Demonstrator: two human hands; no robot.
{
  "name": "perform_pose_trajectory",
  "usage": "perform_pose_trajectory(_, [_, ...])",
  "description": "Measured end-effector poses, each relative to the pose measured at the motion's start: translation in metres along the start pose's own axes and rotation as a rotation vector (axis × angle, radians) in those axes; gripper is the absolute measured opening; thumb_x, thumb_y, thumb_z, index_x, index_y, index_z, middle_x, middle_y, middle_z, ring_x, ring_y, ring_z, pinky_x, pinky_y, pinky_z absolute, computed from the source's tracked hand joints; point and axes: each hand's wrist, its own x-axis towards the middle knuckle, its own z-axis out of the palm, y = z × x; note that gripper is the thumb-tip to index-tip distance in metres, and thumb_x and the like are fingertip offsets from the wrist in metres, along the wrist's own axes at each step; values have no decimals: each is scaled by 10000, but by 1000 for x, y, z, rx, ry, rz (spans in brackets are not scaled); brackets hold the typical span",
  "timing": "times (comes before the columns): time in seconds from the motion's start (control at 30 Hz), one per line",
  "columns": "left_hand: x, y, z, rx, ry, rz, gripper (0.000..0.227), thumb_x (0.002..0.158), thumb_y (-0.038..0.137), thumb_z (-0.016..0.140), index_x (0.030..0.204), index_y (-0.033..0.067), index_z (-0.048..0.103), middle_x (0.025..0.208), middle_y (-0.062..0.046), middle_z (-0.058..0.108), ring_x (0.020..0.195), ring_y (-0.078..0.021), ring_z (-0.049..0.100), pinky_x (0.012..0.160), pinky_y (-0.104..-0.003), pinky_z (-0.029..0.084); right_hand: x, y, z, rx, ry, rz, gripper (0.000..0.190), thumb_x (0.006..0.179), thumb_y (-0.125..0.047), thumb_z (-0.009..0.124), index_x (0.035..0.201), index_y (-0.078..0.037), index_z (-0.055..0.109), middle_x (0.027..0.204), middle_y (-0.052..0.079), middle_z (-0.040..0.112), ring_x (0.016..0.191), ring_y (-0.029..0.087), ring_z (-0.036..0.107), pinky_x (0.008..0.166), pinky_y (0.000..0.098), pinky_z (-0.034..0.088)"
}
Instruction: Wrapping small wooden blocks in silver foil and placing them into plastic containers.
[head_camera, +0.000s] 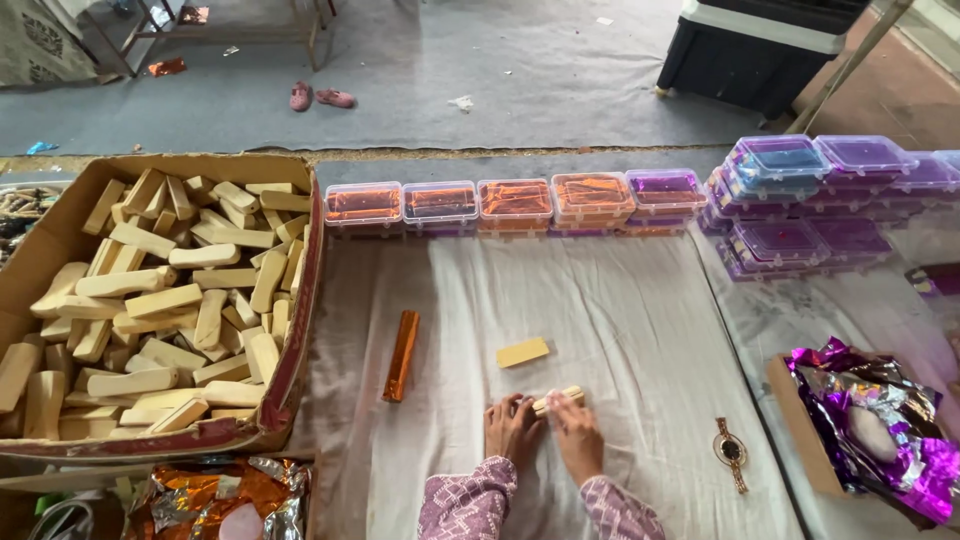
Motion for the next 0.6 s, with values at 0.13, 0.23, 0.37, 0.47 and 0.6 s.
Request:
perform_pose_trajectory(0.13, [4, 12, -25, -22, 23, 7, 499, 891, 337, 755, 1336, 146, 635, 1330, -78, 575, 1203, -249, 548, 1016, -430, 408, -6, -12, -7, 132, 4, -156, 338, 927, -251, 656, 1254, -204, 728, 1353, -66, 651, 1054, 240, 665, 913, 359, 550])
perform_pose_trajectory(0.23, [4, 10, -22, -59, -30, -19, 474, 879, 344, 767, 1303, 168, 653, 1321, -92, 561, 1180, -272, 537, 1009, -443, 400, 9, 5, -14, 28, -252, 26, 394, 932, -244, 615, 1306, -321, 711, 1398, -172, 615, 1055, 182, 670, 896, 292, 576])
perform_pose_trajectory(0.37, [3, 13, -23, -82, -25, -29, 430, 919, 361, 757, 1283, 156, 656, 1319, -76, 566, 1186, -258, 542, 1022, -443, 404, 21, 24, -13, 59, 10, -37, 316, 886, -188, 698, 1194, -227, 755, 1316, -87, 688, 1068, 235, 668, 920, 342, 562])
perform_pose_trajectory(0.47, [5, 9, -18, -76, -14, -13, 431, 923, 362, 744, 1289, 153, 655, 1324, -80, 564, 1184, -262, 541, 1022, -446, 398, 14, 10, 1, 50, 37, 5, 293, 891, -197, 707, 1177, -221, 763, 1280, -63, 704, 1067, 226, 675, 902, 351, 569])
perform_pose_trajectory(0.6, [3, 4, -10, -49, -6, -4, 491, 881, 333, 722, 1332, 159, 640, 1351, -65, 562, 1195, -254, 539, 1013, -447, 391, -5, -23, 4, 83, -109, 92, 250, 951, -316, 711, 1179, -222, 753, 1205, -60, 732, 1022, 191, 694, 894, 342, 580])
